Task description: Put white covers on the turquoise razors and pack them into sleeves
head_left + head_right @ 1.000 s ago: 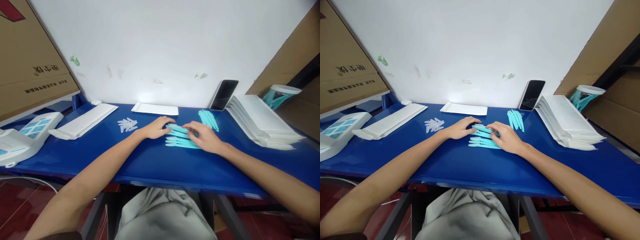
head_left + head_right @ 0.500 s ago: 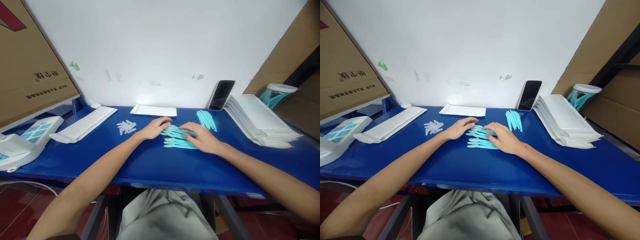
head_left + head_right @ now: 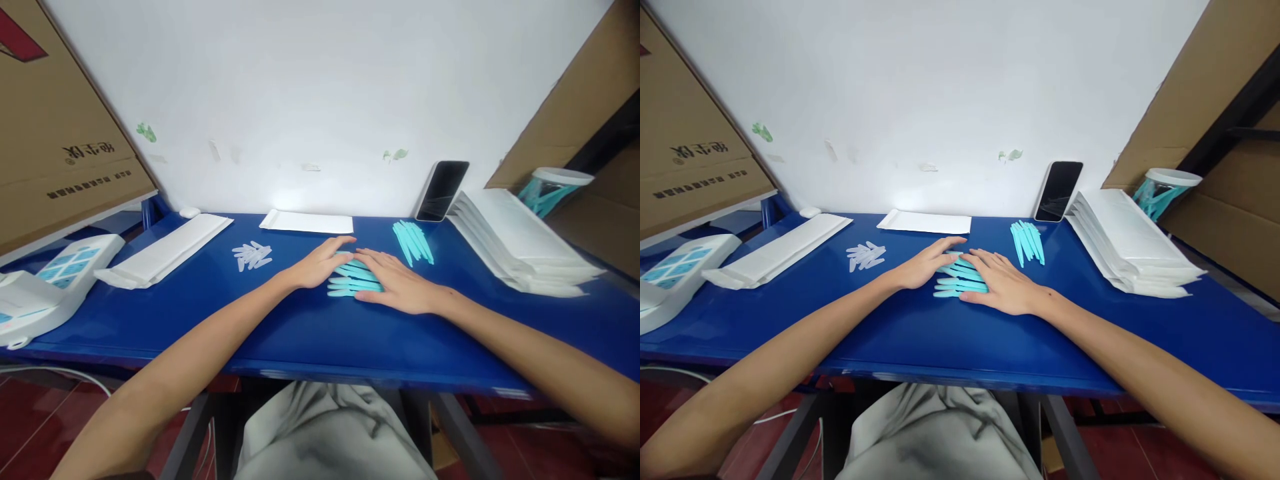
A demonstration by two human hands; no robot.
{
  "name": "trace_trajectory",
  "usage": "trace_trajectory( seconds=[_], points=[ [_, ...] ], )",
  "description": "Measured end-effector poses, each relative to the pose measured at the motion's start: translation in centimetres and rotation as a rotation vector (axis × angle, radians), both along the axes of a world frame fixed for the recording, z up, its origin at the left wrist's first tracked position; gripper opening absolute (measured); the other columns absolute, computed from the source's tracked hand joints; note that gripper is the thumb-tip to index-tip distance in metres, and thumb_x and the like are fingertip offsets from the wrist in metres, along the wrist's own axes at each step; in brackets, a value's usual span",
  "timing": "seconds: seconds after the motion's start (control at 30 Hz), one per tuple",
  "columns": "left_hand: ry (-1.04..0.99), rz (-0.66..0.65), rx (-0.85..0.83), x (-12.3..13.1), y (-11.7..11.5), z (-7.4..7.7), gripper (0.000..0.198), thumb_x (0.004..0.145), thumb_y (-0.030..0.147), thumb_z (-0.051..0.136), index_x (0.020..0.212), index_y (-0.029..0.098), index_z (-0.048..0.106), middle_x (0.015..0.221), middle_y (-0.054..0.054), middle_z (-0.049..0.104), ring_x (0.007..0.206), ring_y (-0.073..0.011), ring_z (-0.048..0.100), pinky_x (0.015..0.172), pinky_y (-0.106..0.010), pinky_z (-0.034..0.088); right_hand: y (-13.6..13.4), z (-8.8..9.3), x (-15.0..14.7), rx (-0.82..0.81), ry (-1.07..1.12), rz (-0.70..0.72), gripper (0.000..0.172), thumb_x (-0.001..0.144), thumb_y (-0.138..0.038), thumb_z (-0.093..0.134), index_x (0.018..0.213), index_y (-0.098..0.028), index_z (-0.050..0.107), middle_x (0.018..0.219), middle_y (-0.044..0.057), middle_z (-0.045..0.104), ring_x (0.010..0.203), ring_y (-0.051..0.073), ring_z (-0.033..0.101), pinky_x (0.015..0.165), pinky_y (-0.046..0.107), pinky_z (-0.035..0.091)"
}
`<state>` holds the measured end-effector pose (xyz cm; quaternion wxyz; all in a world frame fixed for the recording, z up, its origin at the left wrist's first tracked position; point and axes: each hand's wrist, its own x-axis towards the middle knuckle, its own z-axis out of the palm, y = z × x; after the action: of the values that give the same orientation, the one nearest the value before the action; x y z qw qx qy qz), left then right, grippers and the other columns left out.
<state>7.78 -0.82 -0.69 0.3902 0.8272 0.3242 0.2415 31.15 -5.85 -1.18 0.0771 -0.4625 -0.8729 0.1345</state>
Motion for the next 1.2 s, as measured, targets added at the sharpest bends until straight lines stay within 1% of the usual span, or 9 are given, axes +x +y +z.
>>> trace_trajectory(
  seconds=[0.17, 0.3, 0.37, 0.43, 0.53, 0.67, 0.87, 1.07, 1.2],
  points=[
    [-0.128, -0.058, -0.114, 0.9, -0.3, -0.2, 0.053, 0.099, 0.04, 0.042, 0.15, 0.023, 0.043, 0.159, -0.007, 0.042, 0.148, -0.0255, 0.038, 0.123, -0.041, 0.031, 0.0, 0.1, 0.0, -0.006, 0.037, 0.005, 0.094, 0.088, -0.079, 0.046, 0.16, -0.023, 0.025, 0.166, 0.018, 0.029, 0.152, 0.043, 0.025, 0.119, 0.063, 0.027],
    [-0.12, -0.036, -0.039, 0.8, 0.0, -0.6, 0.051, 0.1, 0.037, 0.041, 0.149, 0.024, 0.044, 0.158, -0.008, 0.043, 0.147, -0.0259, 0.039, 0.122, -0.043, 0.032, 0.2, -0.1, 0.2, 0.019, 0.083, 0.042, 0.088, 0.09, -0.076, 0.047, 0.158, -0.023, 0.03, 0.163, 0.018, 0.035, 0.15, 0.041, 0.031, 0.118, 0.06, 0.031],
    [0.005, -0.029, 0.091, 0.1, 0.2, -0.6, 0.06, 0.099, 0.048, 0.046, 0.152, 0.021, 0.041, 0.163, -0.012, 0.034, 0.152, -0.0303, 0.03, 0.124, -0.047, 0.027, 0.3, -0.1, 0.2, 0.028, 0.102, 0.052, 0.085, 0.091, -0.074, 0.048, 0.157, -0.024, 0.032, 0.161, 0.017, 0.038, 0.148, 0.04, 0.034, 0.117, 0.058, 0.033],
    [0.214, -0.07, 0.207, -0.6, 0.4, -0.4, 0.082, 0.092, 0.063, 0.056, 0.157, 0.018, 0.034, 0.169, -0.016, 0.018, 0.157, -0.0363, 0.015, 0.127, -0.053, 0.017, 0.3, -0.1, 0.2, 0.032, 0.12, 0.056, 0.082, 0.092, -0.073, 0.049, 0.156, -0.025, 0.033, 0.161, 0.016, 0.04, 0.147, 0.038, 0.037, 0.116, 0.058, 0.033],
    [0.456, -0.139, 0.242, -1.5, 0.5, 0.1, 0.102, 0.086, 0.075, 0.058, 0.161, 0.016, 0.022, 0.17, -0.019, 0.01, 0.158, -0.0384, 0.005, 0.126, -0.057, 0.01, 0.4, -0.2, 0.2, 0.044, 0.154, 0.041, 0.078, 0.092, -0.07, 0.051, 0.156, -0.028, 0.034, 0.16, 0.014, 0.042, 0.145, 0.037, 0.04, 0.115, 0.058, 0.035],
    [0.473, -0.154, 0.318, -1.5, 0.6, 0.2, 0.099, 0.086, 0.072, 0.06, 0.159, 0.013, 0.029, 0.166, -0.021, 0.025, 0.156, -0.037, 0.018, 0.125, -0.052, 0.019, 0.6, -0.4, 0.3, 0.071, 0.188, 0.024, 0.075, 0.091, -0.067, 0.055, 0.154, -0.028, 0.039, 0.157, 0.013, 0.047, 0.141, 0.037, 0.045, 0.112, 0.058, 0.038],
    [0.359, -0.159, 0.455, -1.0, 0.8, 0.1, 0.063, 0.092, 0.056, 0.061, 0.141, 0.017, 0.054, 0.141, -0.016, 0.056, 0.132, -0.0336, 0.05, 0.113, -0.048, 0.037, 0.8, -0.5, 0.3, 0.1, 0.234, 0.022, 0.064, 0.095, -0.06, 0.055, 0.15, -0.029, 0.044, 0.15, 0.011, 0.054, 0.134, 0.035, 0.052, 0.108, 0.055, 0.043],
    [0.302, -0.145, 0.469, -0.9, 0.9, -0.1, 0.057, 0.096, 0.047, 0.058, 0.143, 0.016, 0.053, 0.125, -0.014, 0.058, 0.115, -0.0275, 0.055, 0.103, -0.041, 0.045, 0.7, -0.6, 0.1, 0.127, 0.285, -0.018, 0.057, 0.096, -0.051, 0.055, 0.147, -0.029, 0.045, 0.147, 0.011, 0.053, 0.129, 0.032, 0.054, 0.105, 0.052, 0.046],
    [0.309, -0.125, 0.465, -0.9, 1.0, -0.2, 0.058, 0.096, 0.045, 0.058, 0.144, 0.012, 0.052, 0.122, -0.015, 0.057, 0.114, -0.0274, 0.055, 0.103, -0.04, 0.045, 0.9, -0.3, 0.1, 0.161, 0.213, -0.043, 0.055, 0.095, -0.052, 0.055, 0.143, -0.025, 0.052, 0.13, 0.013, 0.063, 0.119, 0.034, 0.058, 0.101, 0.055, 0.046]
  ],
)
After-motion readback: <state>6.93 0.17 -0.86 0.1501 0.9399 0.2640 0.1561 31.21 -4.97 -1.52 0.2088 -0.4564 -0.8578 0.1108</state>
